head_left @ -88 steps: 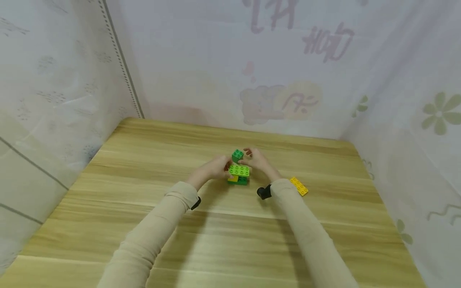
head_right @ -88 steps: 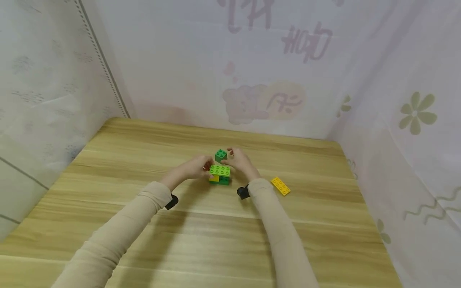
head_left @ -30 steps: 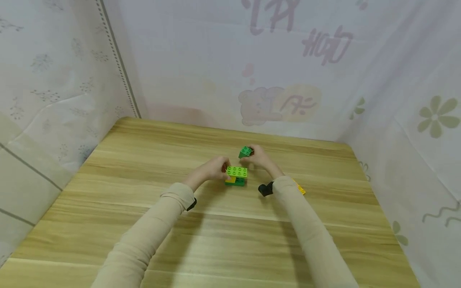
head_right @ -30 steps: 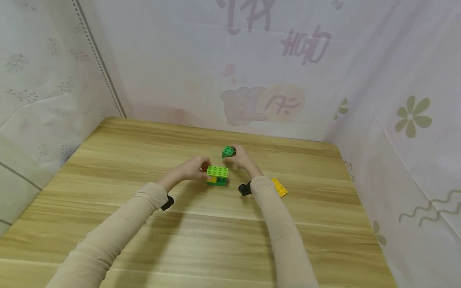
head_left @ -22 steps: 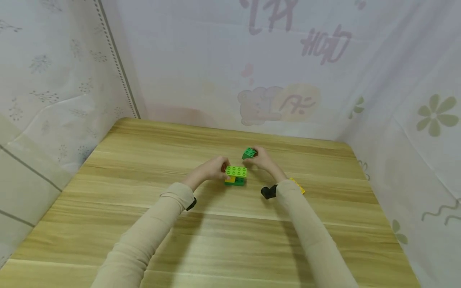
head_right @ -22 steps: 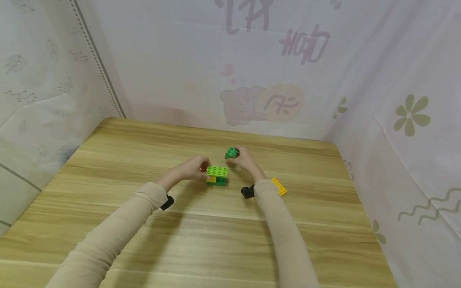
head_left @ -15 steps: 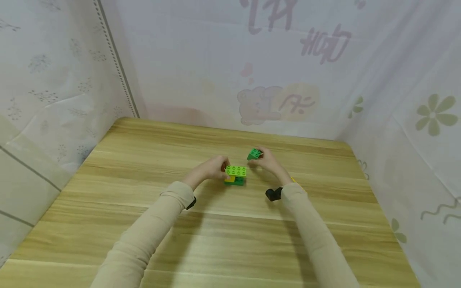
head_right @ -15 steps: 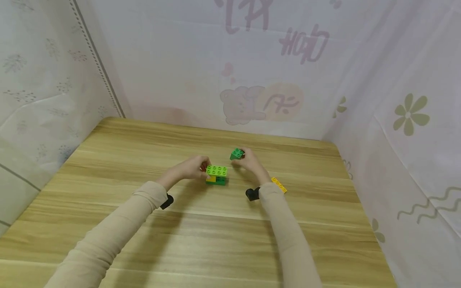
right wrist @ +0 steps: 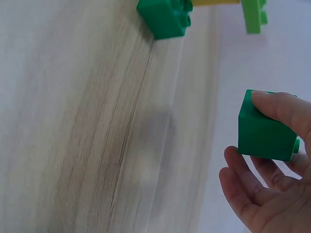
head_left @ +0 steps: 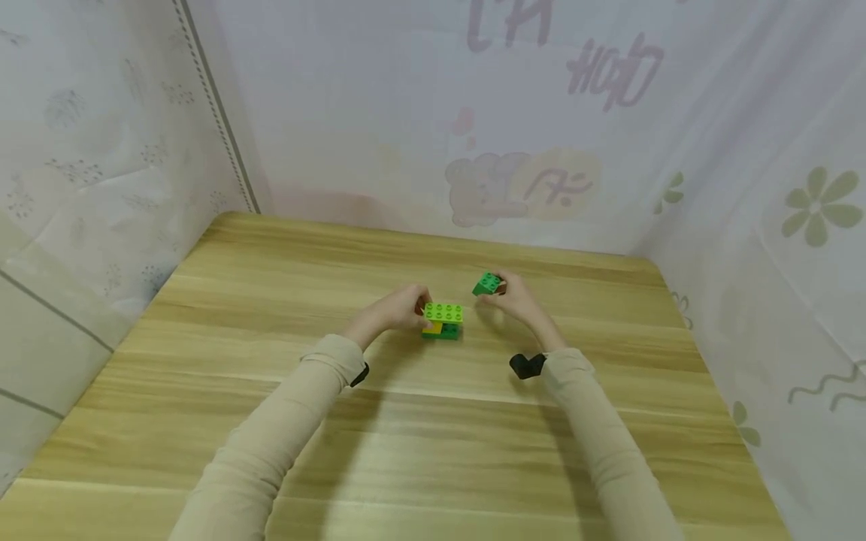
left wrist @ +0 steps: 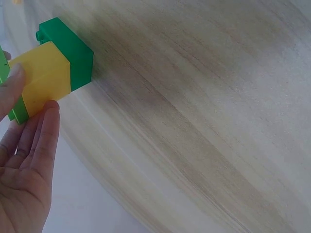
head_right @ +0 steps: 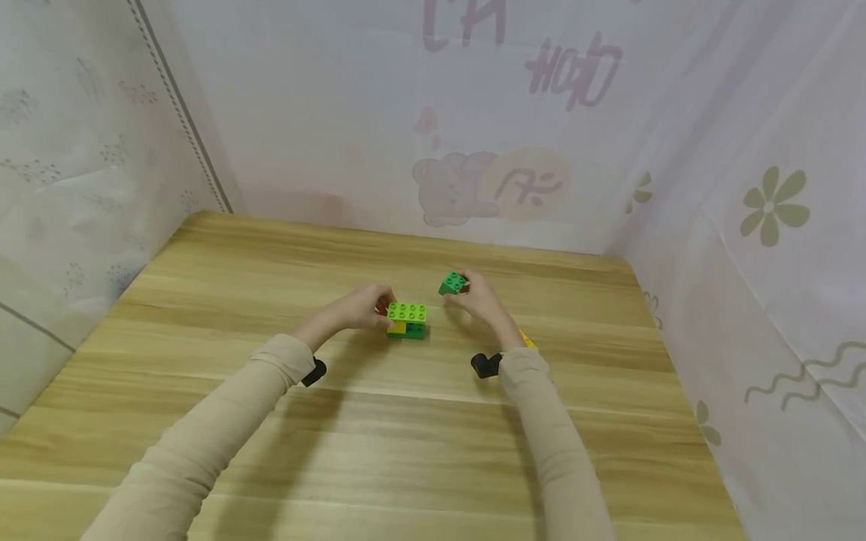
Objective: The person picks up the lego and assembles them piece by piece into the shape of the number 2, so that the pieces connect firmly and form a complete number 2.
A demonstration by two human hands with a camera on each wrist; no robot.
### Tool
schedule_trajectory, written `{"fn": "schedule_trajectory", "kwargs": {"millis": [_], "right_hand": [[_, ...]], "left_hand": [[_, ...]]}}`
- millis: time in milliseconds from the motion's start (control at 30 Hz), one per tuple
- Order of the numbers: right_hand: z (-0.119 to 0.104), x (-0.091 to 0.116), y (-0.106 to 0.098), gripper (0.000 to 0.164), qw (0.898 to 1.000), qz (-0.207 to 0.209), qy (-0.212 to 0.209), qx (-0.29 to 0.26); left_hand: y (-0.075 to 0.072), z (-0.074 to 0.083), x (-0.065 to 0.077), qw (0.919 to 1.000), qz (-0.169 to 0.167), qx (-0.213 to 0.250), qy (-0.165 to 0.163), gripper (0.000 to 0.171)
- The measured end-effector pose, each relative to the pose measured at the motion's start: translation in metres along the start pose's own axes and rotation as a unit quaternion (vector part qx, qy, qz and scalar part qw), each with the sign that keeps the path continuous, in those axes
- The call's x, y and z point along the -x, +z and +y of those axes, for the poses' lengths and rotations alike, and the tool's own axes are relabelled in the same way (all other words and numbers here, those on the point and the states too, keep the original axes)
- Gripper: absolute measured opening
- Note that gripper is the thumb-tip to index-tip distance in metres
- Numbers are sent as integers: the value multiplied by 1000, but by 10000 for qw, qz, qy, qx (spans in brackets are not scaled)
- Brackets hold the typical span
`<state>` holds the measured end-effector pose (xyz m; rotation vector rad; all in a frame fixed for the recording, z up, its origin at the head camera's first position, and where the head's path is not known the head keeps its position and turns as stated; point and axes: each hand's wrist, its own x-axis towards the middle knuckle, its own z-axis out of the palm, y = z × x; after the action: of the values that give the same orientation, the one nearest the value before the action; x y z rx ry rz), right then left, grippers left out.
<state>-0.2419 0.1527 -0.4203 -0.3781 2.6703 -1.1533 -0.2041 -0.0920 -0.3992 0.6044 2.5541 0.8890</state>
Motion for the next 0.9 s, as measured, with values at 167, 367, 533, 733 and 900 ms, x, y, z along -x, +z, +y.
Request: {"fn": "schedule_trajectory", "kwargs": {"millis": [167,367,533,733,900], "right_hand": [[-9,9,0,50,9998,10,-189,102],[-20,17,0,53,9995,-105,-302,85],[-28,19,0,53,9996,-136,-225,105],[-35,21,2,51,9991,-183,-369,95],[-39,23,6,47,9975,-327,-608,-116]], "left_hand": [[-1,1,0,10000,-6,-5,18,37],[0,1,0,10000,-10,61,42,35],[0,1,-1,9999,-13,111,-25,35],[-1,0,-2,10000,-27,81,-28,35],[0,0,-2,10000,-35,80,0,35]]}}
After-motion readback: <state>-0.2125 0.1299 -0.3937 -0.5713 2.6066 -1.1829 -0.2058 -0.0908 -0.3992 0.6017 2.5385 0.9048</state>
